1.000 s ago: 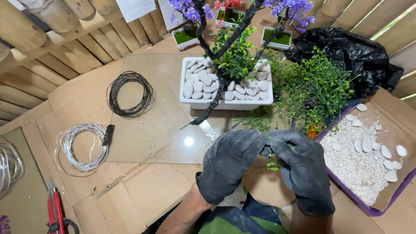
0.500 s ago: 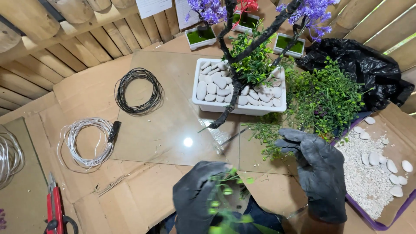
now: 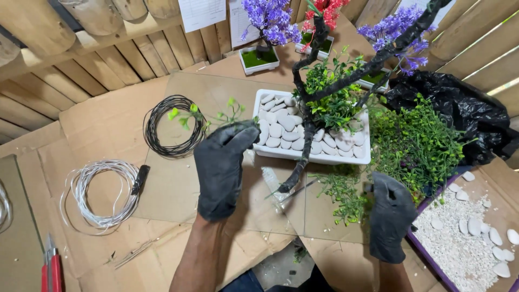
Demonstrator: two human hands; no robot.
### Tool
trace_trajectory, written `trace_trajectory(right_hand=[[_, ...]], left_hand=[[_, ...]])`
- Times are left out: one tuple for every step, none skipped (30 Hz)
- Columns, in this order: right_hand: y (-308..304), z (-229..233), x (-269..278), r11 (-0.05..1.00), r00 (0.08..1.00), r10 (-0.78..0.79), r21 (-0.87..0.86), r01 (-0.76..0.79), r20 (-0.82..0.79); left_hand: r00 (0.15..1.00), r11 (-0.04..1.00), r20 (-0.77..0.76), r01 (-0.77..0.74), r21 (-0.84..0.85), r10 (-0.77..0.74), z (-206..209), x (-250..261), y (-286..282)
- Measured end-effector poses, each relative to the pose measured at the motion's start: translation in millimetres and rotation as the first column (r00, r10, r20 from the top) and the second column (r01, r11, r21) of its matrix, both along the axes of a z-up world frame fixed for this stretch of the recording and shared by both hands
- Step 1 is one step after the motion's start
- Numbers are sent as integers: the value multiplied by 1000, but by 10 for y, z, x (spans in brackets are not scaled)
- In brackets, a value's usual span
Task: The person arranges artificial green foliage and purple flowers into a white rectangular planter filled with white stones. They insert small leafy stems into the base of a black artificial tree structure and adjust the branches to create a fuller appearance.
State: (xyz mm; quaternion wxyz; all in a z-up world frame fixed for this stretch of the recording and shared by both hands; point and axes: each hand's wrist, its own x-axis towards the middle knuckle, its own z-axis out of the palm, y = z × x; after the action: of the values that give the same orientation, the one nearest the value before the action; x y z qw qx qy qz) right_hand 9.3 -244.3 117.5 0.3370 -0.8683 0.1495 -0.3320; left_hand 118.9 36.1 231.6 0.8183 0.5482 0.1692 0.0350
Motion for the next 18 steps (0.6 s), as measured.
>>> trace_trajectory(right_hand=[[71,152,47,995,997,-7,100,-1,78],[140,303,97,980,988,-21,198,-10,154],[67,318,168,980,988,-22,197,-9,154],[-9,335,239,983,961,75,141,-116,267],[-85,355,320,974,911,173,74,-216,374],[-33,492,413,974,910,175,71,-216,376],[20,624,508,959,901,212,97,-267,379],[74,757,598,941,889,250,122,-317,384],[181,922,695,939,888,253,122,-321,384],[287,1087,786,938,902,283,101,-331,326],[391,1250,869,937,913,308,79,-340,268],[412,1284,980,937,911,310,78,-342,270],[433,1321,1082,941,948,279,152,-302,155],[455,1359,1180,942,968,250,220,-252,35],[463,1291,1257,941,966,254,222,-256,38],[475,1224,1332,838,906,396,347,-422,146],[492,1160,1402,691,819,507,443,-572,267],[532,1177,1414,688,818,510,445,-574,266]], left_hand=[[998,997,59,28,70,-32,-71,147,-18],[991,989,115,51,140,-67,-143,296,-40],[991,989,115,52,139,-68,-171,394,-78],[983,990,163,66,124,-86,-198,492,-118],[972,991,213,80,110,-102,-219,596,-157],[971,991,216,79,108,-101,-213,678,-211],[975,995,199,98,9,-98,-210,755,-261],[979,989,181,114,-91,-96,-206,829,-310],[979,990,182,110,-90,-92,-206,885,-358],[984,974,156,118,-194,-88,-205,937,-406],[987,947,133,124,-296,-88,-207,987,-461],[987,947,135,123,-296,-86,-224,1015,-490],[980,961,182,127,-245,-83,-238,1034,-518],[970,973,229,128,-192,-82,-251,1049,-547],[970,974,231,124,-189,-79,-236,1041,-564],[974,965,212,129,-231,-79,-220,1031,-579],[979,953,190,131,-273,-80,-206,1014,-591],[979,954,188,127,-272,-77,-195,981,-605]])
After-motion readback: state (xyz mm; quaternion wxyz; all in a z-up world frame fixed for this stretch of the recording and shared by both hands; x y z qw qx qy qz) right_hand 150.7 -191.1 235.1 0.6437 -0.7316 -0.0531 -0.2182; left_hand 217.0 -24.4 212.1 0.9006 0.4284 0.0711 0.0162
